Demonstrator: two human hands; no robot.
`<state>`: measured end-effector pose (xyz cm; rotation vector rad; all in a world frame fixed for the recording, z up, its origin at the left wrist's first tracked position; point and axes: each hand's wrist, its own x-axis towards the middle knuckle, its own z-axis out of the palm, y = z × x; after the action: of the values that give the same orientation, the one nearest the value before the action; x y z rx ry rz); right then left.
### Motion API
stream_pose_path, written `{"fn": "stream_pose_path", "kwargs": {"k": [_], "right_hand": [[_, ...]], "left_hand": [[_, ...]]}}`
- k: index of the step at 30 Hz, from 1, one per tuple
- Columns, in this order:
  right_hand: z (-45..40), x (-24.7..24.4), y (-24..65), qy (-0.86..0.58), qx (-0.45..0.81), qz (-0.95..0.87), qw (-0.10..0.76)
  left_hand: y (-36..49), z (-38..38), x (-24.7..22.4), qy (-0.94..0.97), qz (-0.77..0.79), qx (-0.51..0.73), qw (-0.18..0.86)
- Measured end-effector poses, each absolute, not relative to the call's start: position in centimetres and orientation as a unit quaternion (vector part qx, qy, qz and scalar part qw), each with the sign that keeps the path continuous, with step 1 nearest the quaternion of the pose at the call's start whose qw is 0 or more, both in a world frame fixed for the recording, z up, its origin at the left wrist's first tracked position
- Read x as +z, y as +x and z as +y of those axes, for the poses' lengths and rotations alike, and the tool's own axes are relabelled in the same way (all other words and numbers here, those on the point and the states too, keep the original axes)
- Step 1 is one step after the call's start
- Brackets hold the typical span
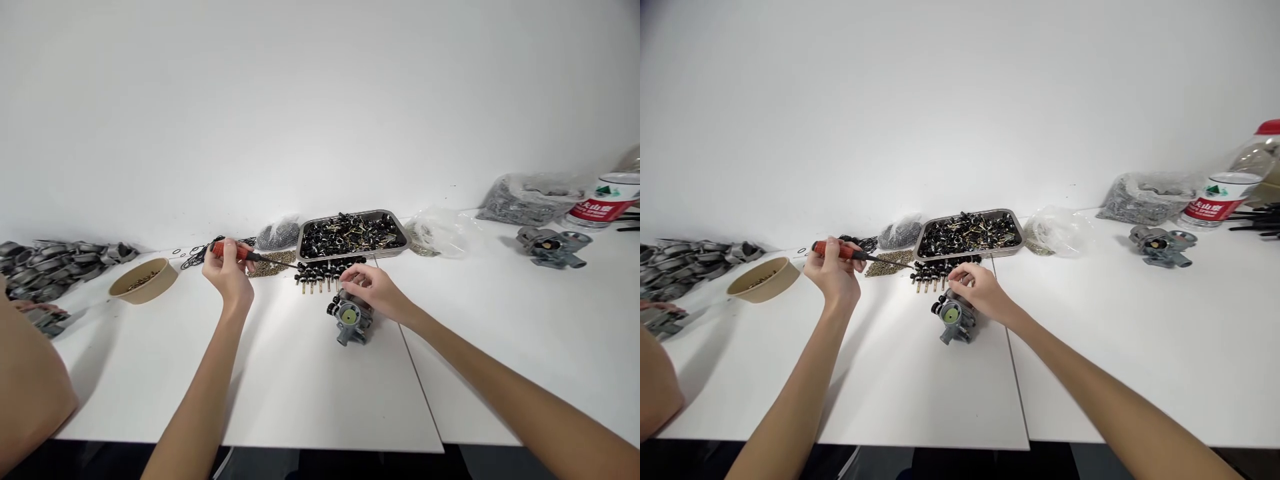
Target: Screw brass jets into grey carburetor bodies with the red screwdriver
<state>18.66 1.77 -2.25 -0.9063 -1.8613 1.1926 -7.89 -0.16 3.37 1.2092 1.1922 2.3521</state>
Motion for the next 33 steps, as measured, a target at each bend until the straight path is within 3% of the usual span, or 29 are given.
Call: {"fn": "stream_pose_path", "kwargs": {"k": [13,17,24,33], "right_hand": [[1.1,-1.5,18.2,-0.355,0.440,-0.735,0.375],[1.1,-1.4,18.3,-0.369,0.453,-0.725,0.365],[1.0,-1.8,18.2,-0.369,0.453,-0.730,0.354],[1.0,-1.7,18.1,-0.368,0.452,-0.735,0.347]], "left_hand": [[-6.4,-0.7,3.5,0.434,0.395,0.778,0.226],[-7.8,-0.1,2.9,0.425,0.413,0.783,0.188],[-11.2,1.0,1.5,0.401,0.473,0.783,0.032],[-11.0,1.4,0.3,0.440,0.525,0.727,0.053]]}}
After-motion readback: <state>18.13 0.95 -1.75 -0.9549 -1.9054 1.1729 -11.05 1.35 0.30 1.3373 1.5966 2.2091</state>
